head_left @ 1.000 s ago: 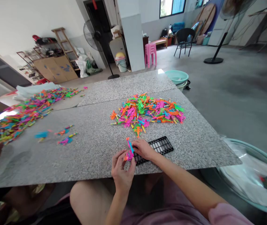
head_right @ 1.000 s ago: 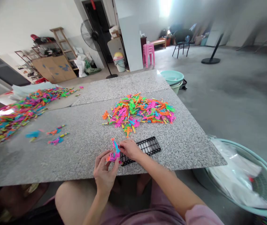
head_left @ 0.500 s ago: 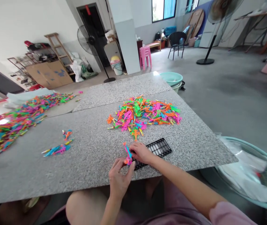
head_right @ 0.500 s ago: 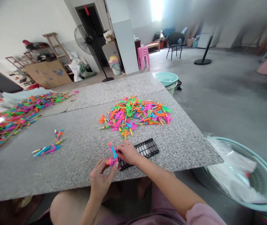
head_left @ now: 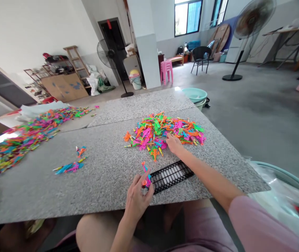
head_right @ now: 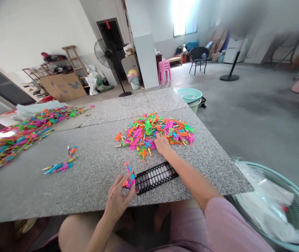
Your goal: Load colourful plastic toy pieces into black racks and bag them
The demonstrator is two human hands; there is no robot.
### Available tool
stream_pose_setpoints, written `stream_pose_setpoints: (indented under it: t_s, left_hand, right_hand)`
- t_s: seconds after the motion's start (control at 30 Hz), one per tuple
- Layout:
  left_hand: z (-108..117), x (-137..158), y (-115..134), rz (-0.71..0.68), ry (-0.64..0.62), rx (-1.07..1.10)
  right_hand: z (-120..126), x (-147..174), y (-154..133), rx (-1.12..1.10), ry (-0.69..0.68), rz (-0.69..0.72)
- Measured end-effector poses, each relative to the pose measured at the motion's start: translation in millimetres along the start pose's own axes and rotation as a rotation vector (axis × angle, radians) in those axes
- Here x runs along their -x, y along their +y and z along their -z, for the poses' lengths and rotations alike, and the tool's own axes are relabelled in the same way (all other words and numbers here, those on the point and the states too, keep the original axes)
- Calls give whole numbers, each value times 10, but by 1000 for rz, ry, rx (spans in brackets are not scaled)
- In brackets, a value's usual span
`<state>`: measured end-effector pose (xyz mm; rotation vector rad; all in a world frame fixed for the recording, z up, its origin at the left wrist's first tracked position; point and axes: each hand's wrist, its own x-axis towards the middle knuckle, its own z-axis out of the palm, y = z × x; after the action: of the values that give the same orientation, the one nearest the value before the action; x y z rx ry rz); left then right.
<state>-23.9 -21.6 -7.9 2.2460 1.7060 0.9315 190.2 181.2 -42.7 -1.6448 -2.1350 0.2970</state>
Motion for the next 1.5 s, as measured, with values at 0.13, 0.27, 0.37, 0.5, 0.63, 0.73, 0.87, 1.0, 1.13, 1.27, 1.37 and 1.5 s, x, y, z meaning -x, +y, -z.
stream_pose_setpoints:
  t_s: [0.13,0.27,0.37,0.5,0.63,0.73,0.87,1.0,1.13,1.27,1.37,1.5]
  left_hand:
    - [-44,37,20,18,-10,-8]
    - [-53,65,62,31,-20,5]
    - [-52,64,82,38,-40,8]
    - [-46,47,86,46,-71,9]
    - [-40,41,87,35,-70,5]
    - [-36,43,101,46,-83,19]
    - [-36,33,118,76,-108,69]
    - [-38,12,91,69,-113,74]
    - [-42,-1,50,30,-104,74]
    - [-60,-8,40,31,-63,84]
    - [-77,-20,48,59,-68,96]
    - [-68,-32,73,78,-81,95]
  right_hand:
    - [33,178,95,-48,27,4]
    - [52,689,130,-358,127,-104]
    - [-50,1222,-47,-775,-76,-166]
    - [-248,1743,-444,-1038,-290,-176]
    - [-303,1764,-698,-773,-258,-120]
    - [-242,1666,-769,-470,-233,-48]
    - [-145,1613,-818,-292,-281,80]
    - [-110,1578,-859,-253,-348,139]
    - [-108,1565,-858,-252,-353,188]
    - [-107,1605,-808,-332,-354,215]
    - [-81,1603,-784,-345,-371,248]
    - [-12,1535,-813,-286,-419,277]
